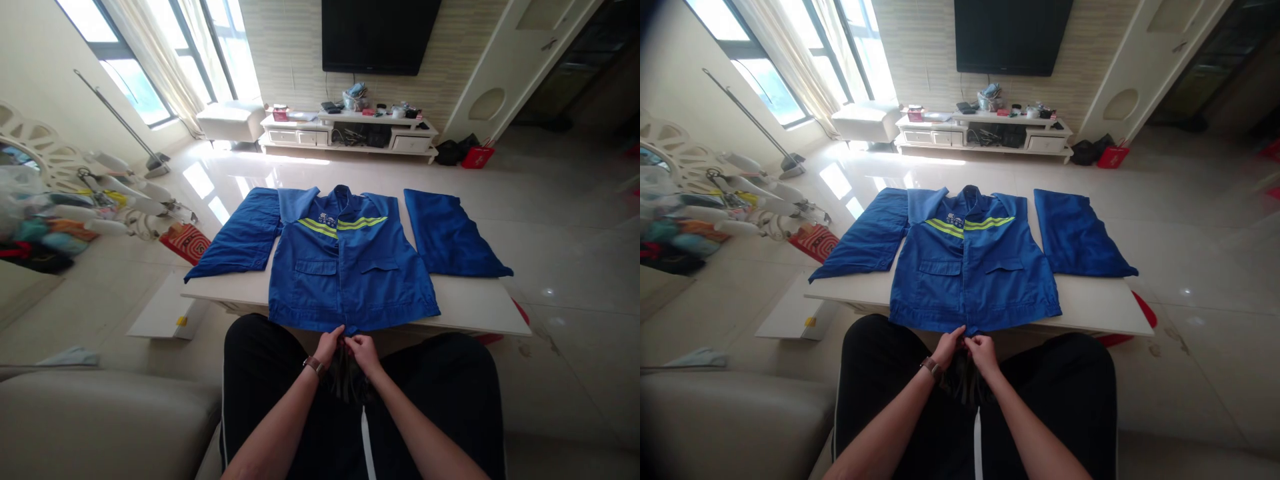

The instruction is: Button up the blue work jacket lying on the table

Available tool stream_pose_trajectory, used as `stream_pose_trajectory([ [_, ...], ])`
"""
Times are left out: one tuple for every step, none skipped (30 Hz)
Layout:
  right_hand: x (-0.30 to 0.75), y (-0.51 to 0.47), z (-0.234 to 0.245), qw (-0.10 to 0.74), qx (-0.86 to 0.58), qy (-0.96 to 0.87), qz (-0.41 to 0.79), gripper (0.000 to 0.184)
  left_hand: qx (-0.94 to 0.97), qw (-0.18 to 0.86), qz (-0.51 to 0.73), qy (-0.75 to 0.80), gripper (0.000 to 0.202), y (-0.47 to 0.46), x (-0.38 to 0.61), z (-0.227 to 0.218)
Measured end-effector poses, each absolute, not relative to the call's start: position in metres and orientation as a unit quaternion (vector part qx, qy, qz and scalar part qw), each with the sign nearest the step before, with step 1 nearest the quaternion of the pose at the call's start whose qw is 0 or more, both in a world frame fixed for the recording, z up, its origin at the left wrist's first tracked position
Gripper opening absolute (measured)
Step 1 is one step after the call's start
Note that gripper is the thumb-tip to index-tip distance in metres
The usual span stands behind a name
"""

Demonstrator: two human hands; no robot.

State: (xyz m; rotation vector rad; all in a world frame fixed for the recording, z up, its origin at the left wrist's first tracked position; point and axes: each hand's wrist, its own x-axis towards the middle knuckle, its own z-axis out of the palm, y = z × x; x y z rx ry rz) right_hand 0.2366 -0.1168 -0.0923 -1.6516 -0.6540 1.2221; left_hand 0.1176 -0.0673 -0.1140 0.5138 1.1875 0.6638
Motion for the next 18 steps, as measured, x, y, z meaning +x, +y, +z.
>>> stream_pose_trajectory([
  [0.237, -0.118, -0.084, 0.457, -0.689, -0.304, 0.474, 0.043, 0.232, 0.745, 0.307, 0.544, 0.047, -0.067, 0.117, -0.115],
  [0.238, -0.117, -0.075, 0.439, -0.705, -0.352, 0.432, 0.047, 0.229, 0.745, 0.31, 0.545, 0.046, -0.066, 0.117, -0.116],
  [0.238, -0.114, -0.064, 0.416, -0.718, -0.41, 0.379, 0.048, 0.228, 0.745, 0.312, 0.545, 0.044, -0.066, 0.117, -0.116],
  [0.238, -0.109, -0.053, 0.39, -0.724, -0.47, 0.32, 0.046, 0.227, 0.744, 0.312, 0.545, 0.043, -0.065, 0.117, -0.117],
  [0.239, -0.102, -0.042, 0.364, -0.725, -0.523, 0.263, 0.042, 0.227, 0.744, 0.311, 0.546, 0.042, -0.064, 0.118, -0.117],
  [0.239, -0.092, -0.033, 0.343, -0.721, -0.562, 0.218, 0.036, 0.227, 0.743, 0.309, 0.548, 0.04, -0.063, 0.118, -0.117],
  [0.239, -0.081, -0.025, 0.331, -0.718, -0.583, 0.189, 0.029, 0.228, 0.742, 0.305, 0.552, 0.039, -0.063, 0.118, -0.117],
  [0.24, -0.069, -0.02, 0.321, -0.718, -0.594, 0.168, 0.023, 0.227, 0.74, 0.302, 0.556, 0.037, -0.062, 0.118, -0.117],
  [0.241, -0.056, -0.018, 0.308, -0.723, -0.6, 0.152, 0.02, 0.227, 0.738, 0.298, 0.561, 0.036, -0.062, 0.117, -0.116],
  [0.243, -0.045, -0.019, 0.293, -0.731, -0.6, 0.138, 0.019, 0.227, 0.737, 0.294, 0.565, 0.035, -0.061, 0.117, -0.116],
  [0.246, -0.034, -0.022, 0.278, -0.74, -0.598, 0.13, 0.02, 0.226, 0.735, 0.29, 0.57, 0.035, -0.061, 0.116, -0.114],
  [0.249, -0.026, -0.028, 0.266, -0.749, -0.593, 0.128, 0.021, 0.226, 0.734, 0.286, 0.573, 0.036, -0.062, 0.116, -0.113],
  [0.253, -0.019, -0.034, 0.259, -0.756, -0.585, 0.133, 0.021, 0.226, 0.733, 0.283, 0.575, 0.036, -0.062, 0.115, -0.112],
  [0.257, -0.015, -0.04, 0.262, -0.761, -0.576, 0.146, 0.021, 0.227, 0.733, 0.282, 0.576, 0.037, -0.062, 0.114, -0.11],
  [0.263, -0.012, -0.047, 0.275, -0.762, -0.562, 0.166, 0.02, 0.229, 0.734, 0.281, 0.575, 0.037, -0.063, 0.113, -0.109],
  [0.269, -0.011, -0.052, 0.302, -0.759, -0.543, 0.196, 0.019, 0.232, 0.734, 0.281, 0.573, 0.038, -0.064, 0.112, -0.107],
  [0.275, -0.011, -0.057, 0.337, -0.75, -0.52, 0.231, 0.02, 0.235, 0.735, 0.282, 0.57, 0.039, -0.064, 0.112, -0.106],
  [0.281, -0.012, -0.06, 0.372, -0.737, -0.497, 0.266, 0.02, 0.239, 0.736, 0.283, 0.567, 0.04, -0.064, 0.112, -0.106],
])
